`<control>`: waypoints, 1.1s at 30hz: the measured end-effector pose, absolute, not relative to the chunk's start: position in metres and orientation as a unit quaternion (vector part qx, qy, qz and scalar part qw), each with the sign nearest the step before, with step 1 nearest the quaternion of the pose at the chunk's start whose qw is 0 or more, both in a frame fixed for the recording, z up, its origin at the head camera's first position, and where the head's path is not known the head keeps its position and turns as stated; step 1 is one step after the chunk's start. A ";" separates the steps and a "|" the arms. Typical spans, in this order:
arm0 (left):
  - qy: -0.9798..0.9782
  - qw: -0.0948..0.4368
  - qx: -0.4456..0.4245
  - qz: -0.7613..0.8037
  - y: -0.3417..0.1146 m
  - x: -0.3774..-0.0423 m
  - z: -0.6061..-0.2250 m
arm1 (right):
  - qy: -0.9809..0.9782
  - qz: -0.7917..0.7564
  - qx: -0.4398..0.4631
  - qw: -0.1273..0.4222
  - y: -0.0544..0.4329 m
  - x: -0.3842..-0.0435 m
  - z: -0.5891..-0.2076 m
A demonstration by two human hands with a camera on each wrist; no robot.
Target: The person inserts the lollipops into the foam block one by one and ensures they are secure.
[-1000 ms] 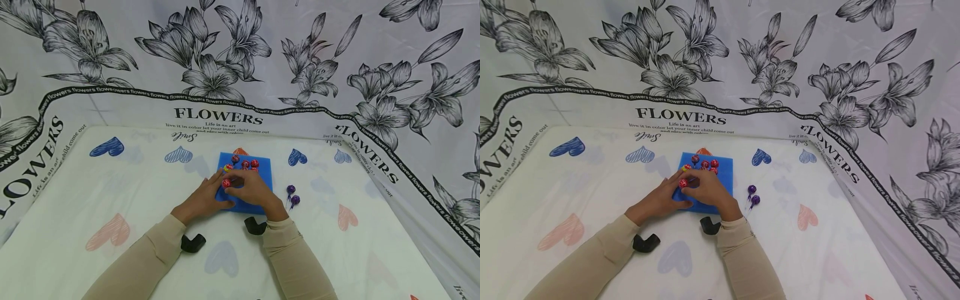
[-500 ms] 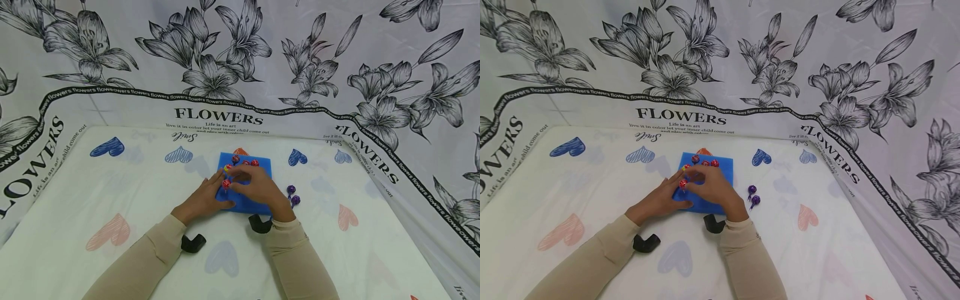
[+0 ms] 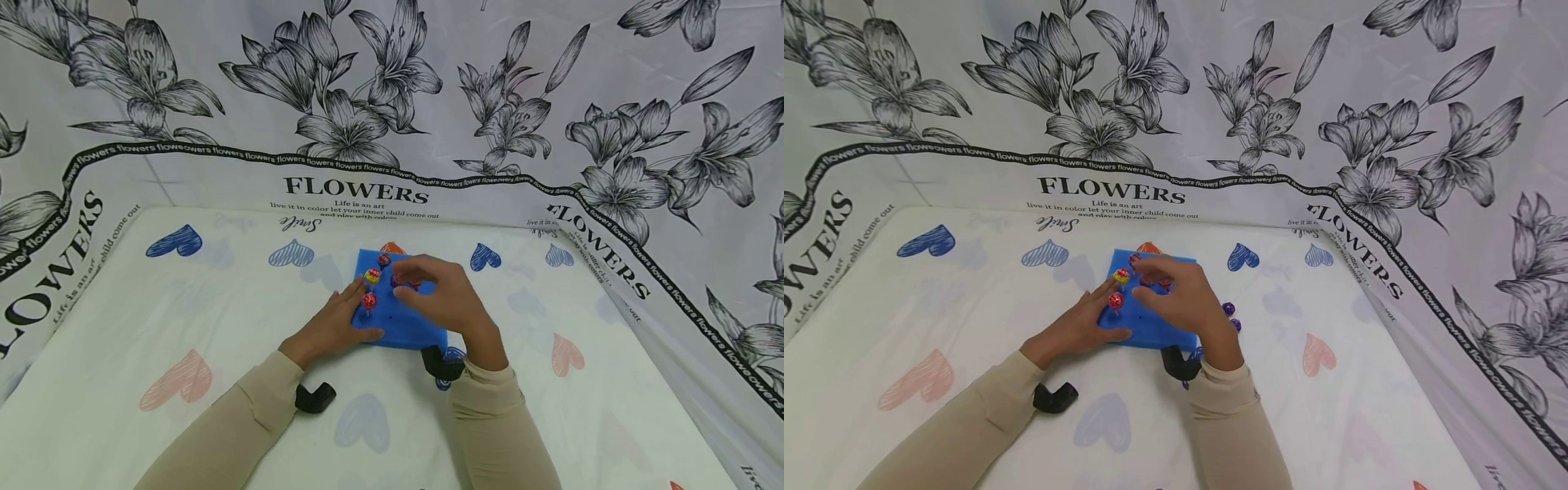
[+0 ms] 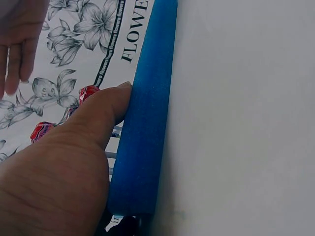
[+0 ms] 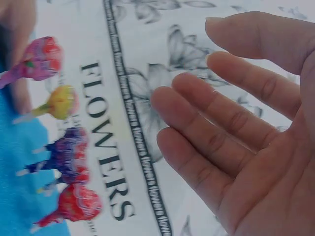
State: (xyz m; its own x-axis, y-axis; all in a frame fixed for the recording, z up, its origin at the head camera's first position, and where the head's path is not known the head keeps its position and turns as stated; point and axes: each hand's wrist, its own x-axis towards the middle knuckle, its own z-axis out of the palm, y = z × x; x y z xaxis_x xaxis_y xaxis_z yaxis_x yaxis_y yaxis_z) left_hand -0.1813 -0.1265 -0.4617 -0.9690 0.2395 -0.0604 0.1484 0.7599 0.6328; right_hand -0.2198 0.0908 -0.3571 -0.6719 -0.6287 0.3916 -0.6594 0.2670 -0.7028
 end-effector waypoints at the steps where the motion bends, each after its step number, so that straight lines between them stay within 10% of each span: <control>1: 0.935 0.069 0.103 0.331 -0.126 -0.181 -0.462 | -0.795 0.450 0.406 0.024 0.093 -0.219 -0.355; 33: 0.935 0.071 0.103 0.333 -0.127 -0.183 -0.466 | -0.730 0.585 0.305 0.177 0.192 -0.227 -0.335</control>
State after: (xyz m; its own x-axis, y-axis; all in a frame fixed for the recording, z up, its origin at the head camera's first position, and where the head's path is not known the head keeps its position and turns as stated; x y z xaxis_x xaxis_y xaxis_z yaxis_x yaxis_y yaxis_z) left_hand -0.1828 -0.1269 -0.4658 -0.9687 0.2397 -0.0642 0.1452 0.7571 0.6369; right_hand -0.2267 0.1919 -0.3349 -0.7511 -0.2385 0.6156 -0.6527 0.1289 -0.7465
